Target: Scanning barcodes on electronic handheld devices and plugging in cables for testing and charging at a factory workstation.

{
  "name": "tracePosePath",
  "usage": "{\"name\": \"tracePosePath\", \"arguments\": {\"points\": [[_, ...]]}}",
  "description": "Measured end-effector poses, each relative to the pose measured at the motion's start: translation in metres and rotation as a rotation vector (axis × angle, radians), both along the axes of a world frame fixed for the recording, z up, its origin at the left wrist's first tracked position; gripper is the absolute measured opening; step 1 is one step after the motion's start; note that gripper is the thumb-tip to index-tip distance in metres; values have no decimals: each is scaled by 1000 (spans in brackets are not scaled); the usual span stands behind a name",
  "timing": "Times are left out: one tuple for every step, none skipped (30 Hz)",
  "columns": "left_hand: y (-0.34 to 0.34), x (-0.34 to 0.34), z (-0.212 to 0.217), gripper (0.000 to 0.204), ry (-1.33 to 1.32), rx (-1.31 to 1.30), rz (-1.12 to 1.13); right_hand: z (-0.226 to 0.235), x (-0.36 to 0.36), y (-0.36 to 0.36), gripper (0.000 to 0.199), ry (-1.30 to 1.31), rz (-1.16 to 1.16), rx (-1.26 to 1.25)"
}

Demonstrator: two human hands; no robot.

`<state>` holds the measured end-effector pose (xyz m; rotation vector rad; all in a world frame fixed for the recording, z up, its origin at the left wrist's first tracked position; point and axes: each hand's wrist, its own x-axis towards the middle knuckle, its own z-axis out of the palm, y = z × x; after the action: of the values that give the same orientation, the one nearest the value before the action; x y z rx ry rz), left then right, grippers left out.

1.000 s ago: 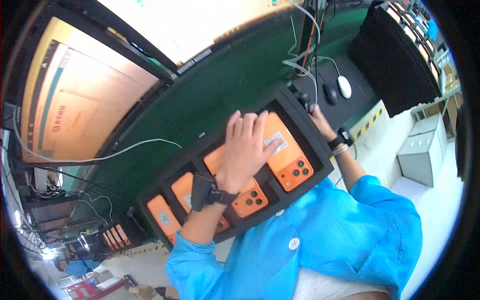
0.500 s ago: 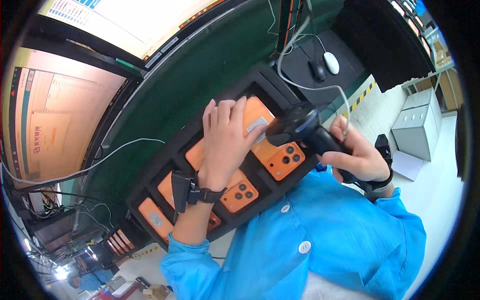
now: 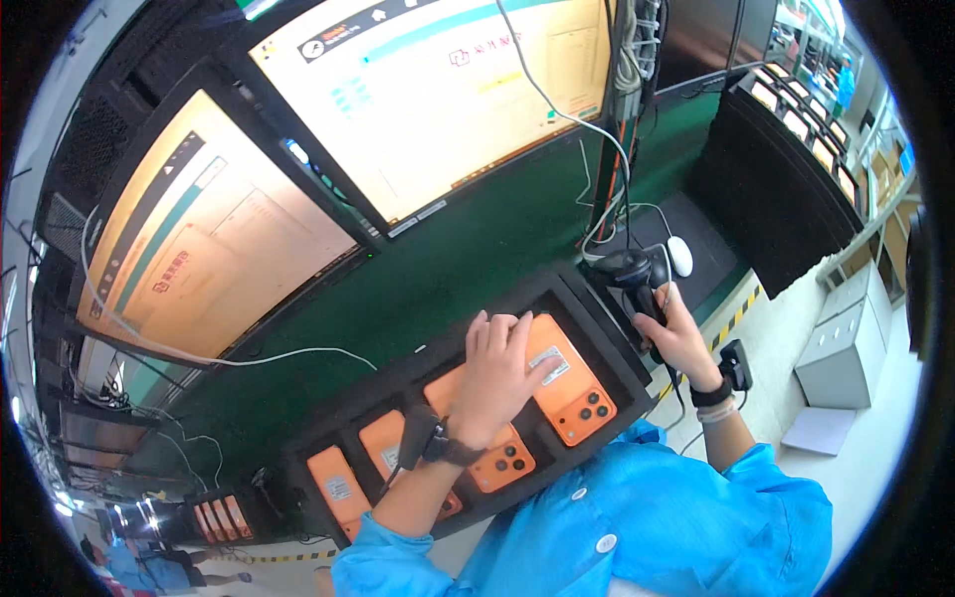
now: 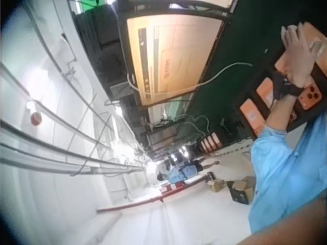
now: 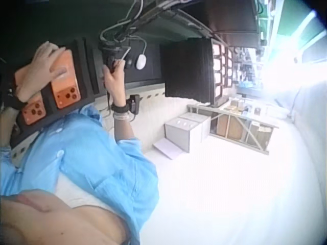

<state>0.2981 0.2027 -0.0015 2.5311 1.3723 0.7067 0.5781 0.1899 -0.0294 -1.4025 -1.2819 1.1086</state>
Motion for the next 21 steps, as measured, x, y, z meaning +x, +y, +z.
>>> {"name": "tracePosePath", "arguments": {"points": [[-1,0,-1,63,0,0,9,-22,7,6,33,-1,11,8],[-1,1,-2,63,1,6,18,-45,12,8,32,-56,5,-41],[2,2,-4,63,-15,1,0,-60,15,13,31,-110,-5,-93],[2,1,-5,63,-30,-12,-19,-69,15,16,31,-108,0,-98],[5,0,-4,63,-29,-21,-17,-76,15,19,30,-96,22,-42],[5,0,-4,63,-16,3,7,-84,15,14,29,-81,43,0],[6,2,-3,64,-4,21,14,-83,12,19,30,-28,49,-16],[6,2,3,63,-21,-34,-6,-84,9,22,28,-65,37,-40],[9,1,1,62,-22,-28,-3,-81,4,29,27,-97,43,-3],[12,-1,-1,62,-22,-19,7,-79,-2,35,26,-127,56,38],[13,3,-2,62,-18,-37,-5,-76,2,30,25,-148,42,69],[16,3,-2,61,-17,5,-8,-66,1,31,24,-164,43,106],[16,1,-4,60,-19,40,-15,-42,2,25,25,20,15,-21],[15,1,-4,60,-18,13,-19,-7,5,14,25,124,12,-147],[14,1,-4,60,-6,36,-17,27,3,3,26,188,26,-132],[16,3,-3,60,0,66,-26,48,2,-2,28,247,28,-108],[15,3,0,60,3,13,-15,52,5,-3,29,246,91,-90],[14,3,1,60,-2,5,-30,54,7,-4,31,244,155,-70],[13,2,2,61,2,2,-21,52,7,-2,31,166,205,-126],[12,2,2,61,6,1,-11,26,9,6,29,13,233,-52],[12,2,2,61,-5,-29,-7,-2,8,15,29,84,152,-3]]}}
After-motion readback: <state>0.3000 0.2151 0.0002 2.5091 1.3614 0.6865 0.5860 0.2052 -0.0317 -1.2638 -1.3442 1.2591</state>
